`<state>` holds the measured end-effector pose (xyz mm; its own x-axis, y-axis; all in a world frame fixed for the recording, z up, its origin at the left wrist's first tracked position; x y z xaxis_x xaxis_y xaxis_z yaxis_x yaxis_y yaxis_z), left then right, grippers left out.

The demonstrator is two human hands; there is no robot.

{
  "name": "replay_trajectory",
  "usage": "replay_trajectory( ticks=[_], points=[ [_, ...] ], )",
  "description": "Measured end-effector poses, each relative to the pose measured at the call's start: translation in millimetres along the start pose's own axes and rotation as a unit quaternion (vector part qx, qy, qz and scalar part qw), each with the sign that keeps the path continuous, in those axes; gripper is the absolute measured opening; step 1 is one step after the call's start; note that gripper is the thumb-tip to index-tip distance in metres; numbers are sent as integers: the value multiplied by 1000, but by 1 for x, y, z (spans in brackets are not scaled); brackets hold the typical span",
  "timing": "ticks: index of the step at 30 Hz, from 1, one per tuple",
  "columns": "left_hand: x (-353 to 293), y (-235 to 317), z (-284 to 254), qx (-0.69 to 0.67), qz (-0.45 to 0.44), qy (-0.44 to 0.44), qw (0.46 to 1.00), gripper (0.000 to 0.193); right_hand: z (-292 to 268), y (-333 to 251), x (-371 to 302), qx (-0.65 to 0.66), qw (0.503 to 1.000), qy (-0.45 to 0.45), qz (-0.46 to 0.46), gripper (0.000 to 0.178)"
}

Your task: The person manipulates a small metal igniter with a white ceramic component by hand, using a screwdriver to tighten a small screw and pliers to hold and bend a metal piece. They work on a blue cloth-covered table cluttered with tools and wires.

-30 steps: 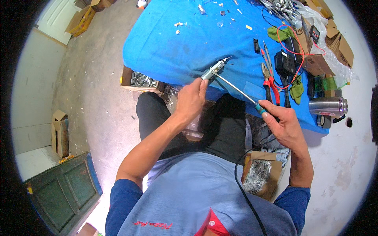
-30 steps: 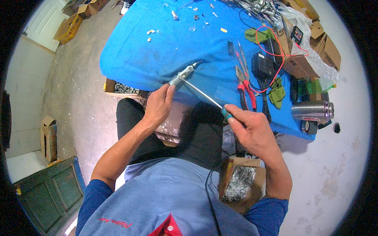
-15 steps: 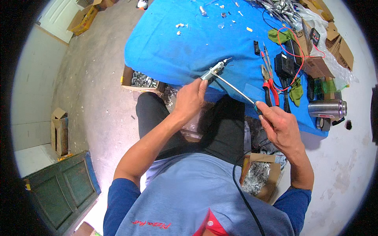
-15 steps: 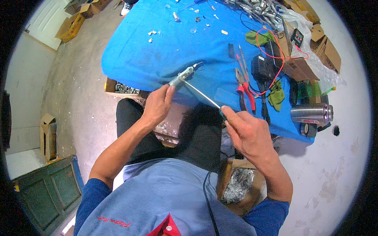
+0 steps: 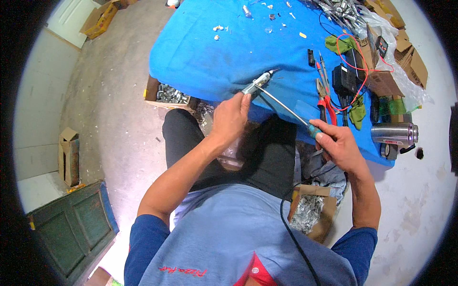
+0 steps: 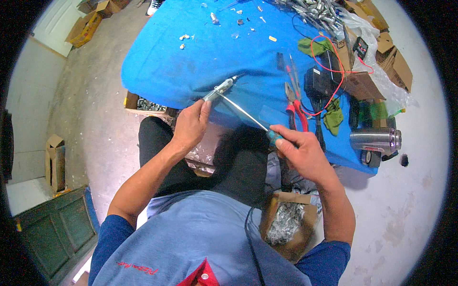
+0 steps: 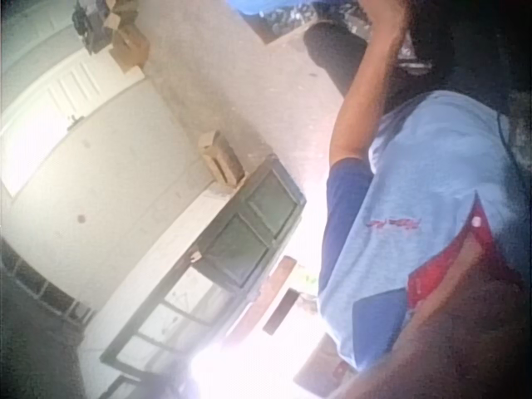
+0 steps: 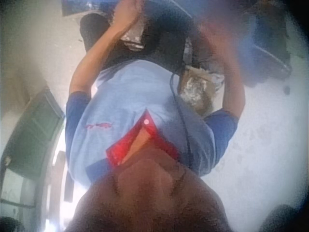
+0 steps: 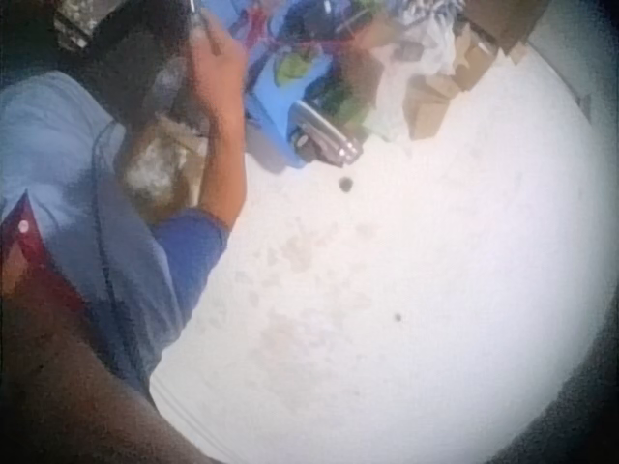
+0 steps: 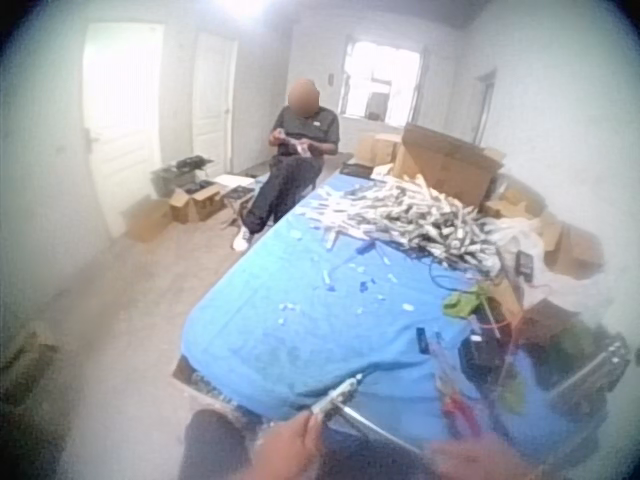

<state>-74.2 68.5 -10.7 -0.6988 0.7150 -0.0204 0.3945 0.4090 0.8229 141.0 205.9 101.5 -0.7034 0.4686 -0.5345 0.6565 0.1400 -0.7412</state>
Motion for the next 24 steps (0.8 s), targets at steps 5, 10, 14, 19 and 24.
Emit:
replay_trajectory(
  ticks=[5,10,14,19,24],
  points=[
    [1,2,1,0,2,-6,1000,41,10,8,-1,-116,975,87,-167,35],
    [0,2,-3,47,10,-36,998,41,10,-26,-21,-261,928,129,-231,34],
    [0,3,-3,58,24,-34,997,40,13,-48,-27,-371,890,125,-232,34],
    [-2,3,0,59,31,-29,997,38,17,-58,-22,-399,873,100,-261,33],
    [0,4,-2,46,41,-24,998,36,2,-42,-9,-291,924,56,-240,35]
  ],
)
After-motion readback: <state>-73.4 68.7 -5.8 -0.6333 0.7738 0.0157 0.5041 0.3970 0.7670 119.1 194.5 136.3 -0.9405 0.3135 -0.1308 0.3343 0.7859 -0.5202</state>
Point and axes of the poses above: each hand's wrist, its own x-axis towards the middle knuckle, its own z-axis out of the palm, y = z × x, the point moved 6 cm from there along x, towards the middle knuckle, and after that the axes turned 2 degrees about -z, right-handed, at the moved point
